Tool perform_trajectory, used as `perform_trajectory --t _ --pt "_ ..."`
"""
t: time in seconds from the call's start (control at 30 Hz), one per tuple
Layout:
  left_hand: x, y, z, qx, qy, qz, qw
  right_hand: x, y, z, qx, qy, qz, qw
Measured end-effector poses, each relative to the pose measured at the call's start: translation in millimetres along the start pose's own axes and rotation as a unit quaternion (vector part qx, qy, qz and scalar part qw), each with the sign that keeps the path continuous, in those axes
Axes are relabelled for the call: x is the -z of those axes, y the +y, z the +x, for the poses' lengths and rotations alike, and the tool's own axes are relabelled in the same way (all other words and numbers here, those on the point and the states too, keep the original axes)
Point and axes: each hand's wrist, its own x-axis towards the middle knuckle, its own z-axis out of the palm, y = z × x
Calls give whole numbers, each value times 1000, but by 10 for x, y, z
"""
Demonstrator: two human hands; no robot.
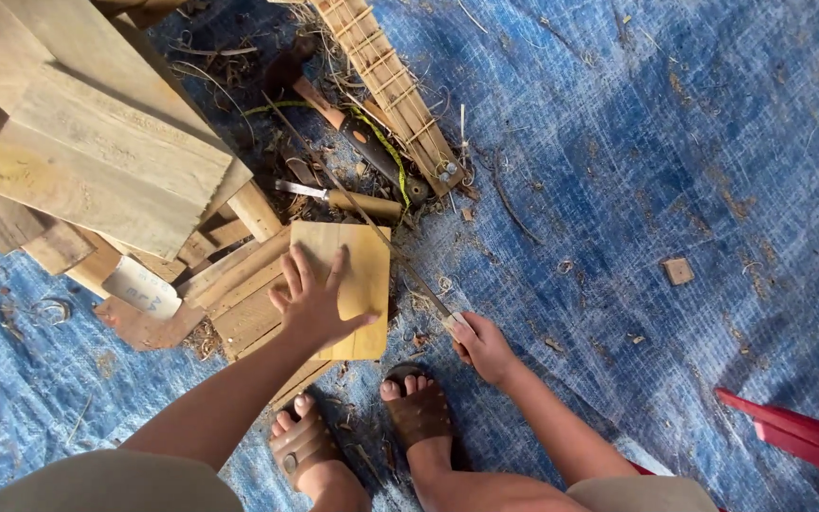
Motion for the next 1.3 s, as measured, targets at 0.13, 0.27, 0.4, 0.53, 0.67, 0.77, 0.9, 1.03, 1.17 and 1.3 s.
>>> perform_trajectory --t 0.13,0.27,0.4,0.53,0.67,0.77,0.9,1.03,1.17,1.3 --pt "-111 -68 135 -9 -2 8 1000 42 -12 -9 -18 15 -25 999" --pt "-335 -77 303 4 -5 -7 1000 90 62 1 -34 13 -44 998" --pt "-221 399 31 96 70 -136 984 144 138 65 -25 9 -56 998" --pt "-828 422 202 117 266 -103 951 140 -35 6 -21 8 -52 998" --pt "-918 322 247 65 319 -61 944 235 -112 -121 -36 11 -81 996" --pt "-872 171 294 29 288 -32 957 224 -228 -140 -46 14 -28 998" --pt "-1030 115 433 -6 213 30 977 121 -254 -102 -73 36 15 997" --pt "-1138 110 476 -63 203 41 976 42 -268 109 -73 28 10 997" --pt "-1232 96 524 -109 359 55 925 -18 -363 214 -64 31 -15 997" --pt "-1231 70 566 -138 462 35 875 -60 -445 293 -44 25 -48 998"
